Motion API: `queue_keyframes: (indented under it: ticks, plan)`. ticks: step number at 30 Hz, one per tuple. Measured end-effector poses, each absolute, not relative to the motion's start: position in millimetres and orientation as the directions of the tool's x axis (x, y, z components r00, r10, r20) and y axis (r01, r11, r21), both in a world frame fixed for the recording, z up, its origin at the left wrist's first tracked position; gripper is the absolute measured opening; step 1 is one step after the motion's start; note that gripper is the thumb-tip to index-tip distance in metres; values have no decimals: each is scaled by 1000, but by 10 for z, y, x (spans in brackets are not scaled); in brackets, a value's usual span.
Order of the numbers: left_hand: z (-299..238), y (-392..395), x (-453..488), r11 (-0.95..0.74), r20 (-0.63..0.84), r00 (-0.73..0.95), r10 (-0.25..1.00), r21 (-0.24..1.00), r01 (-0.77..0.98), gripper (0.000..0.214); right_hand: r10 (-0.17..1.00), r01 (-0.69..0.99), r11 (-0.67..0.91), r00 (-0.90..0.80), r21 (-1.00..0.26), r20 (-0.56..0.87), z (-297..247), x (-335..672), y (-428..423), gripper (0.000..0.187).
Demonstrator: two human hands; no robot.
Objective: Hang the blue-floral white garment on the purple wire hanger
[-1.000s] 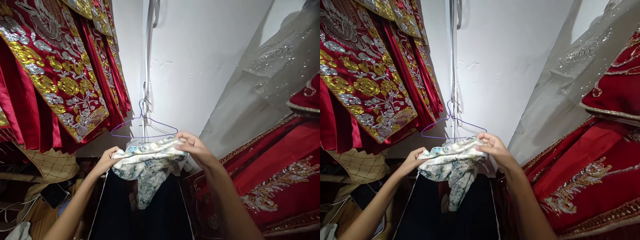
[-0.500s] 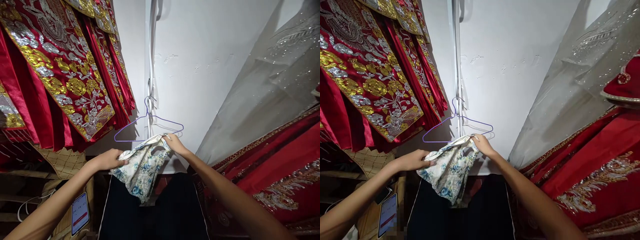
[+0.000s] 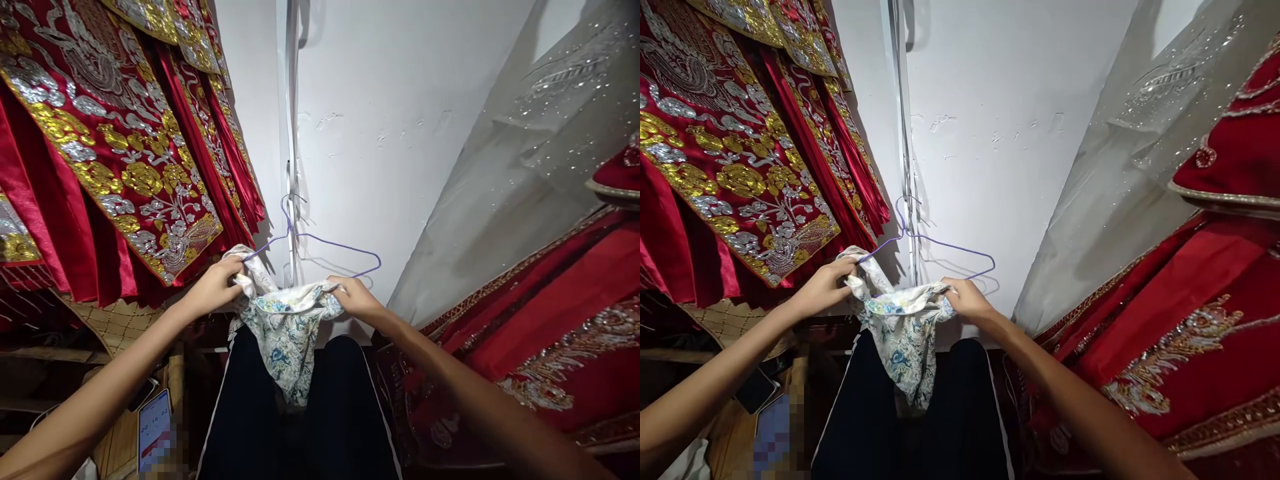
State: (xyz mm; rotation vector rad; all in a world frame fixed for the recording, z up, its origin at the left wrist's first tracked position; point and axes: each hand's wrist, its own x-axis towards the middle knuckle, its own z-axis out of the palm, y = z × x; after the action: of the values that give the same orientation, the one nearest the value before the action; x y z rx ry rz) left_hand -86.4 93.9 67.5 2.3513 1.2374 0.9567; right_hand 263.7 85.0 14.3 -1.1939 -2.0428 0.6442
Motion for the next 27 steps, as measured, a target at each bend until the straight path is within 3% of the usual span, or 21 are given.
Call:
queue_keyframes:
  ticks: [5,9,12,14,18,20,24,27]
  plan:
    - [700,1094,-591,-563,573,123,811,702,436,48,867,339,480,-325,-809,378,248,2434,489,44]
    - [527,1376,-650,-547,545,136,827,728,412,36,870,263,491,-94,-830,485,281,2578,420,61]
    - [454,1456,-703,-589,571,205,795,644,488,32,845,252,457,175,-853,505,257,2780,502,68]
    - [470,1442,-707,-610,574,274,771,546,574,31,853,256,417,221,-872,472,266,2924,606,65]
    - [564,1407,-737,-596,598,346,723,286,750,32,928,311,339,43,-888,369,449,3184,810,39]
    - [581,1426,-816,-551,629,298,718,252,796,32,946,324,325,-121,-889,301,599,3255,857,35]
    - [487,1507,-1029,-383,534,97,840,457,803,44,907,90,168,-404,-982,119,737,3136,867,32]
    - [355,1531,-1047,-282,415,48,908,524,804,49,933,-189,92,-327,-978,151,517,2837,808,40]
